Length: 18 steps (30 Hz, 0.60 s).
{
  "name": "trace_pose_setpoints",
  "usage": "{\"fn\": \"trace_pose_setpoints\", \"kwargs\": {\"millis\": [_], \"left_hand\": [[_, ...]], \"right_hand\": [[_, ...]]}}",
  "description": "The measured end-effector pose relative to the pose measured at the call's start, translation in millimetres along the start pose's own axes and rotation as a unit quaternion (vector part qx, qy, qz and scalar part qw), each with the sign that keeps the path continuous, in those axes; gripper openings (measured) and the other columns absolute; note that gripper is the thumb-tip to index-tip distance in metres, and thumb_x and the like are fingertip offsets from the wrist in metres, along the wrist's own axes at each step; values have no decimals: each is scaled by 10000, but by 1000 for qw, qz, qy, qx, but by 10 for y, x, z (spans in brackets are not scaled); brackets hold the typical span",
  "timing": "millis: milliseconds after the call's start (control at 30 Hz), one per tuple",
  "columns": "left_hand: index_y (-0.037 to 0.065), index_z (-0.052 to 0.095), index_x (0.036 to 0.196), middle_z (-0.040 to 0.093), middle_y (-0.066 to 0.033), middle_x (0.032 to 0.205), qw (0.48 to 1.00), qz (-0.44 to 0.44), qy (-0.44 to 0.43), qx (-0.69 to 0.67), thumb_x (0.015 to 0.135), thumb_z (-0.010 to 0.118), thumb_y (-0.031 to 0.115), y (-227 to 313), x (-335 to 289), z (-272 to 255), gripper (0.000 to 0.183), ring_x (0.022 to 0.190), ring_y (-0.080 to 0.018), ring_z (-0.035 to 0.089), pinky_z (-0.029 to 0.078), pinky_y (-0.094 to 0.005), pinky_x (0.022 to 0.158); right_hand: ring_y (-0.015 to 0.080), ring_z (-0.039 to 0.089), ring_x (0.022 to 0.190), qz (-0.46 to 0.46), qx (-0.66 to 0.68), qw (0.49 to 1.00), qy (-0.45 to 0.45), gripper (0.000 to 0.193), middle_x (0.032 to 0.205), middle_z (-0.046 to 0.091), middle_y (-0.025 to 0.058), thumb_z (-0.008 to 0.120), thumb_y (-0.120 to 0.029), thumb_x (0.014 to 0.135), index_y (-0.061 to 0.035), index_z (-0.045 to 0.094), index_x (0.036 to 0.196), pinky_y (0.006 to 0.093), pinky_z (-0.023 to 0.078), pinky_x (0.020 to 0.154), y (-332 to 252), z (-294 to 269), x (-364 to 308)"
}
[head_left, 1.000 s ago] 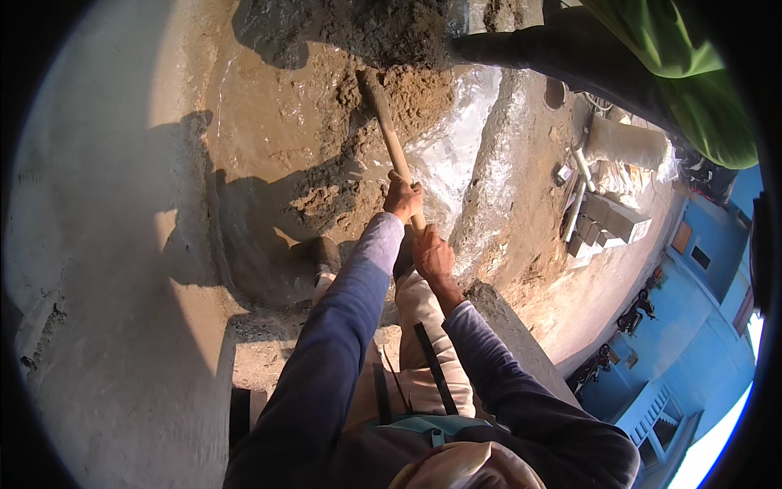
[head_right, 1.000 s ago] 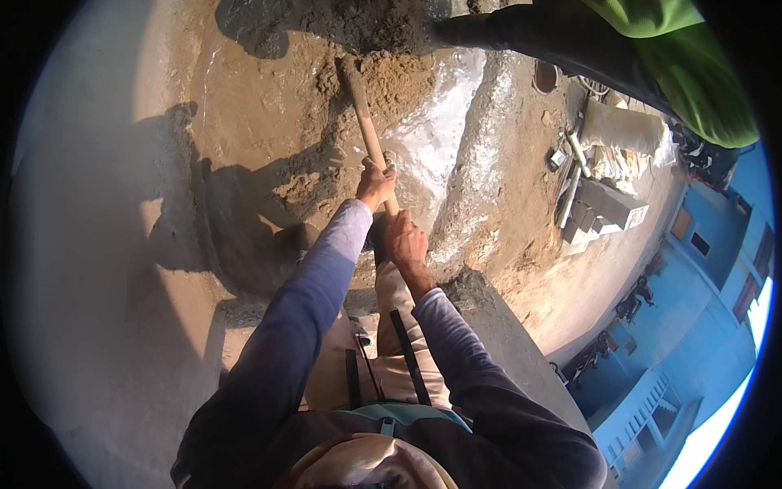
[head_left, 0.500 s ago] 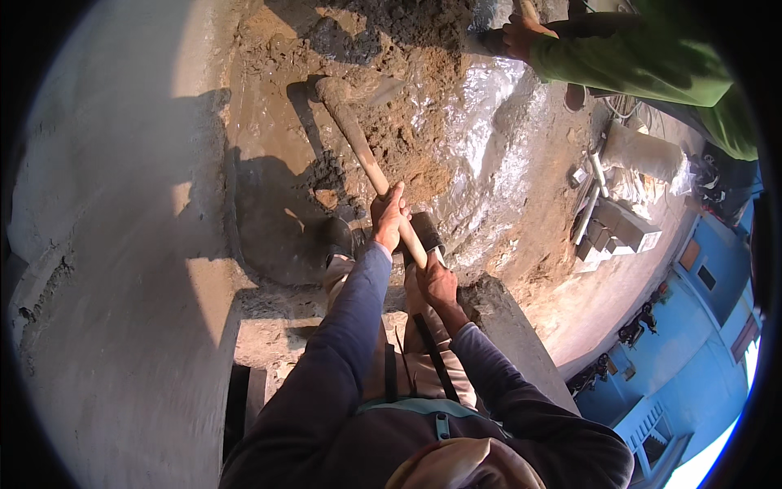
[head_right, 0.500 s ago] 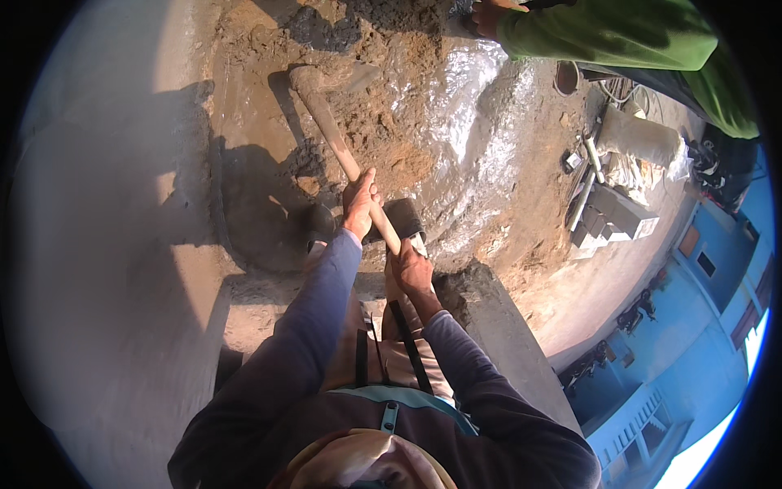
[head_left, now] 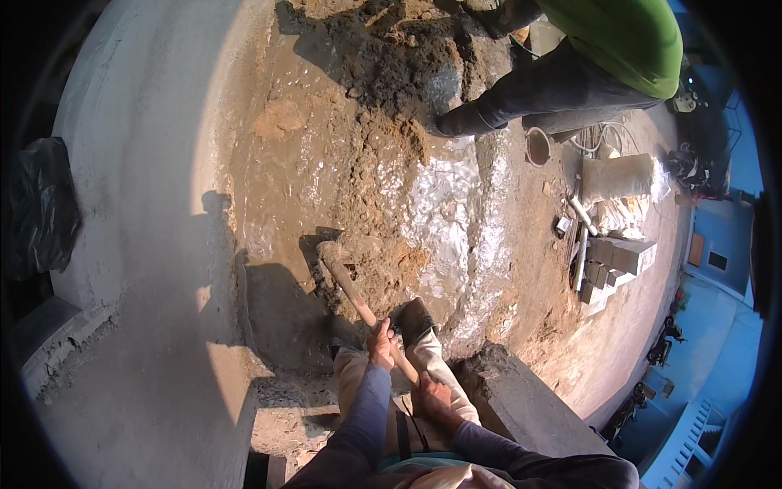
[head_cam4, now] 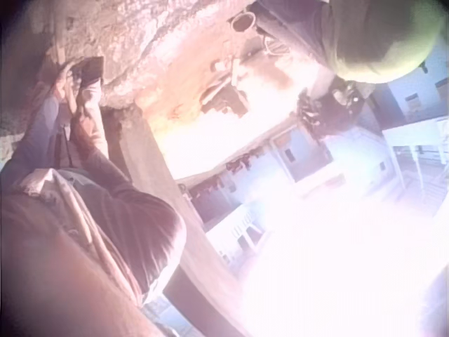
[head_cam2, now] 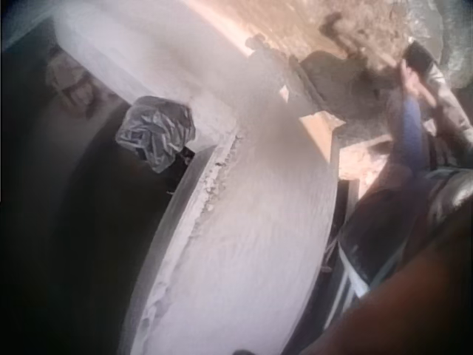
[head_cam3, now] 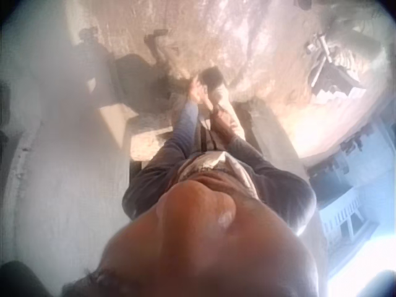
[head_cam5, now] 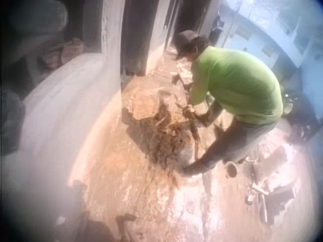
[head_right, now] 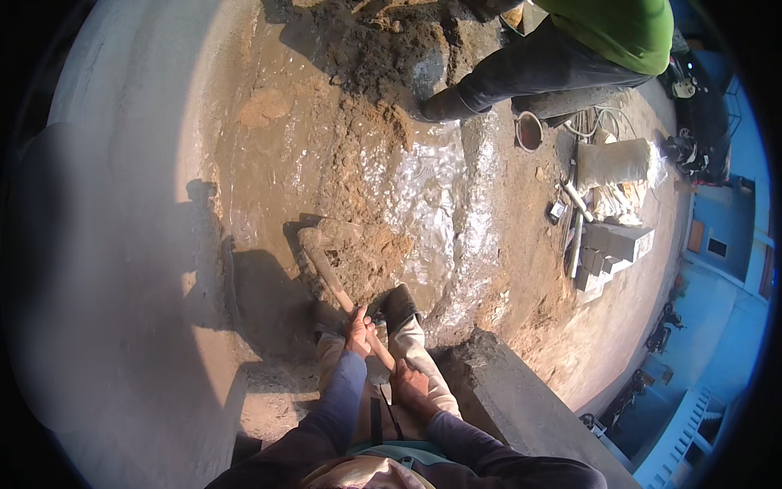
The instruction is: The person uses a hoe to spread and level wet concrete on a floor surface. Another worker in a green shirt assists by moving and smoothing the concrete nearby.
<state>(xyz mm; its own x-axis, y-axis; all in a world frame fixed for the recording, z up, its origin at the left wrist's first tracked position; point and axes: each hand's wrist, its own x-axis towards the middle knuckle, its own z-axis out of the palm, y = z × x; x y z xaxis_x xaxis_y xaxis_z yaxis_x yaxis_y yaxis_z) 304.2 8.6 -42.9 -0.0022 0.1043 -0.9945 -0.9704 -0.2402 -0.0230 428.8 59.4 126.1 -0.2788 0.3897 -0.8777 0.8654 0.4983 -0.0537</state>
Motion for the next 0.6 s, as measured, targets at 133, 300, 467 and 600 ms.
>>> {"fn": "trace_pose_setpoints", "kwargs": {"millis": [133,300,467,600], "left_hand": [[185,552,904,456,58,646,993,98,-60,-3,946,745,319,590,240,748,239,522,-108,461,399,-286,473],[120,562,1008,514,6,753,965,241,-47,95,978,703,309,595,1095,902,238,598,-131,506,482,-334,533],[108,601,1006,558,-6,804,982,-27,60,177,978,705,343,-817,854,707,258,623,-179,562,578,-347,562],[121,545,990,532,-1,741,985,-32,-69,155,996,680,261,-1499,455,338,194,586,-169,526,500,-354,487]], "right_hand": [[400,698,636,-98,-12,983,156,161,751,703,183,534,-276,990,-117,548,1009,514,535,560,31,-149,943],[454,694,700,-151,23,974,169,158,770,700,223,520,-255,983,-105,552,1021,570,541,609,-80,-730,1399],[442,703,695,-73,-25,990,122,132,767,704,223,540,-234,951,-126,585,1013,566,541,601,1035,-341,631],[445,702,785,13,41,998,54,243,791,712,193,618,-345,899,-132,594,1015,556,551,692,1488,-200,32]]}}
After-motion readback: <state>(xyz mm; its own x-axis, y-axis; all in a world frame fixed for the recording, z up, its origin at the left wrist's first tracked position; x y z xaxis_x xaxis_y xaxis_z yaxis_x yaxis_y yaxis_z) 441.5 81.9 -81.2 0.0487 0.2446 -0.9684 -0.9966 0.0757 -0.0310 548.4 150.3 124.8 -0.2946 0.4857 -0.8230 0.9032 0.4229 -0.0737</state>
